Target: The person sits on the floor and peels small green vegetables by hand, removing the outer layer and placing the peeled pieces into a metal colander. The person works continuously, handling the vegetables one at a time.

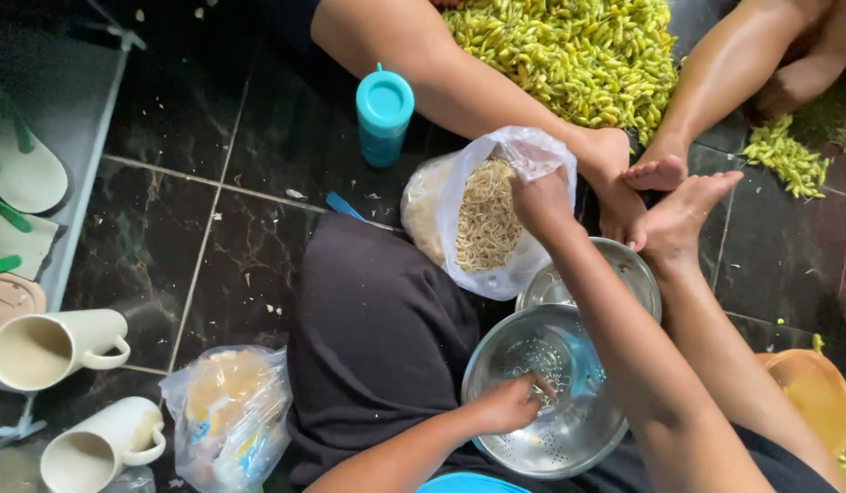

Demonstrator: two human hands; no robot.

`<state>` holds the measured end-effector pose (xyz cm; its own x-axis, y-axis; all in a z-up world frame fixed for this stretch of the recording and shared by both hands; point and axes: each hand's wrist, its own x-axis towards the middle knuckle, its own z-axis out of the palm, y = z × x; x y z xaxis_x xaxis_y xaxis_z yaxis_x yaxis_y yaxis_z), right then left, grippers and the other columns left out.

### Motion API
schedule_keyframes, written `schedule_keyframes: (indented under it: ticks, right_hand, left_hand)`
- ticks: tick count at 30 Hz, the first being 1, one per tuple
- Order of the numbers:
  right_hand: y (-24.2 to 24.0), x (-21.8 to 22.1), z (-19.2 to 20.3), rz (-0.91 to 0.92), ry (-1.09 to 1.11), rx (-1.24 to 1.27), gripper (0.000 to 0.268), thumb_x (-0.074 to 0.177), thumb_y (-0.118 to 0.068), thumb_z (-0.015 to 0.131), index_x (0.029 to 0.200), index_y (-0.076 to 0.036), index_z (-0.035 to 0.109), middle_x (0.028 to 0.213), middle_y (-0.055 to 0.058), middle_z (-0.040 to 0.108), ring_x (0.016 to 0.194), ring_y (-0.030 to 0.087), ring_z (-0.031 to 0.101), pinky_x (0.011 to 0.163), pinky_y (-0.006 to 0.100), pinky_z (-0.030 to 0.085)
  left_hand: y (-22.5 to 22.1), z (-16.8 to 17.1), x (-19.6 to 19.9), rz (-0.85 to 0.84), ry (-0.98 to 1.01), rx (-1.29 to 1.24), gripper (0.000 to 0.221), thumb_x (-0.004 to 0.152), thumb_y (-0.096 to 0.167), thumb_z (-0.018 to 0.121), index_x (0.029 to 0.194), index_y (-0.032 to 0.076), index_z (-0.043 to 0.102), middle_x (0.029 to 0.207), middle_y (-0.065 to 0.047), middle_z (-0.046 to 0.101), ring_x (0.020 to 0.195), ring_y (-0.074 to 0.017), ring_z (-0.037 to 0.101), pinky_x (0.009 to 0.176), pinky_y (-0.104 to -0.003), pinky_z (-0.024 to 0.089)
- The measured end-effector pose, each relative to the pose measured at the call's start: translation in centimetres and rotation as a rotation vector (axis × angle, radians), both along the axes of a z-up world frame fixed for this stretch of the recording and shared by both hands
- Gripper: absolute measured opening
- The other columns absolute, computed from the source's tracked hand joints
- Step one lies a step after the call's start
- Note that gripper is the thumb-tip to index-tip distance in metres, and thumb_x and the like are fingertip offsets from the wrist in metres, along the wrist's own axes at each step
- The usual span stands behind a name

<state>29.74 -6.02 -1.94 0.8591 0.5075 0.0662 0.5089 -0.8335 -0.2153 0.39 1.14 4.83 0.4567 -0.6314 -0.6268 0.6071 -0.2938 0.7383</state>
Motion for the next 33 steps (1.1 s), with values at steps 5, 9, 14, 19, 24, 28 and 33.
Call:
schedule_keyframes:
  ticks: [5,9,14,19,24,28,33]
  right_hand:
    - [2.2,-1.6,7.9,0.015,0.256,0.004,0.036,0.098,-0.002,0.054,0.13,-0.015,0.066,0.083,0.028,0.069,0.069,0.05,0.064,0.056,0.055,0.044]
    - [2.9,-1.2,2.0,0.224,0.179,0.135,0.024,0.096,-0.001,0.057,0.114,-0.007,0.072,0.113,0.017,0.074,0.102,0.037,0.069,0.088,0.046,0.052]
    - [4.2,-1.4,-0.3,0.297,0.196,-0.069,0.057,0.084,-0.028,0.072,0.132,-0.002,0.055,0.133,0.021,0.054,0.121,0.041,0.05,0.104,0.051,0.041]
    - [1.2,-4.9,3.9,0.349,0.069,-0.155,0.025,0.091,-0.014,0.062,0.115,-0.01,0.065,0.119,0.012,0.06,0.109,0.034,0.055,0.086,0.046,0.05]
    - [-1.3,-8.8,7.3,0.463,0.081,-0.185,0.038,0.077,0.013,0.061,0.112,-0.003,0.064,0.108,0.013,0.059,0.093,0.032,0.053,0.069,0.046,0.051]
    - [-1.4,-9.9,9.8,0.373,0.152,-0.063,0.006,0.1,-0.012,0.063,0.094,-0.01,0.064,0.09,0.005,0.062,0.083,0.027,0.06,0.057,0.042,0.048]
    - [-1.0,-11.2,14.3,0.165,0.328,0.383,0.022,0.1,-0.011,0.068,0.121,-0.013,0.075,0.099,0.005,0.063,0.087,0.019,0.068,0.081,0.031,0.051]
  left_hand:
    - [0.0,-0.1,0.2,-0.032,-0.041,0.012,0.033,0.104,0.028,0.035,0.131,0.025,0.052,0.086,-0.012,0.061,0.058,-0.0227,0.05,0.054,-0.041,0.034]
    - [-0.4,-0.4,0.0,-0.019,-0.09,0.012,0.033,0.101,0.024,0.037,0.129,0.022,0.054,0.099,-0.015,0.065,0.066,-0.0279,0.057,0.06,-0.045,0.04]
    - [0.0,0.2,0.3,-0.054,-0.065,0.048,0.035,0.101,0.025,0.035,0.133,0.025,0.049,0.085,-0.013,0.06,0.06,-0.0272,0.05,0.055,-0.043,0.034]
    - [-0.7,-1.2,-0.5,-0.027,-0.116,0.047,0.033,0.099,0.024,0.036,0.128,0.024,0.053,0.1,-0.017,0.066,0.074,-0.0329,0.059,0.065,-0.046,0.039]
    - [-0.2,-0.6,-0.4,-0.103,-0.157,0.064,0.035,0.1,0.025,0.034,0.129,0.026,0.054,0.091,-0.016,0.063,0.079,-0.0346,0.059,0.065,-0.046,0.038]
    - [0.1,-0.3,-0.3,-0.071,-0.14,0.032,0.031,0.104,0.022,0.034,0.127,0.022,0.054,0.073,-0.009,0.056,0.058,-0.0246,0.049,0.055,-0.043,0.034]
    - [0.5,-0.5,-0.3,-0.061,-0.141,0.001,0.032,0.102,0.019,0.032,0.128,0.02,0.052,0.079,-0.006,0.057,0.058,-0.0258,0.047,0.052,-0.042,0.031]
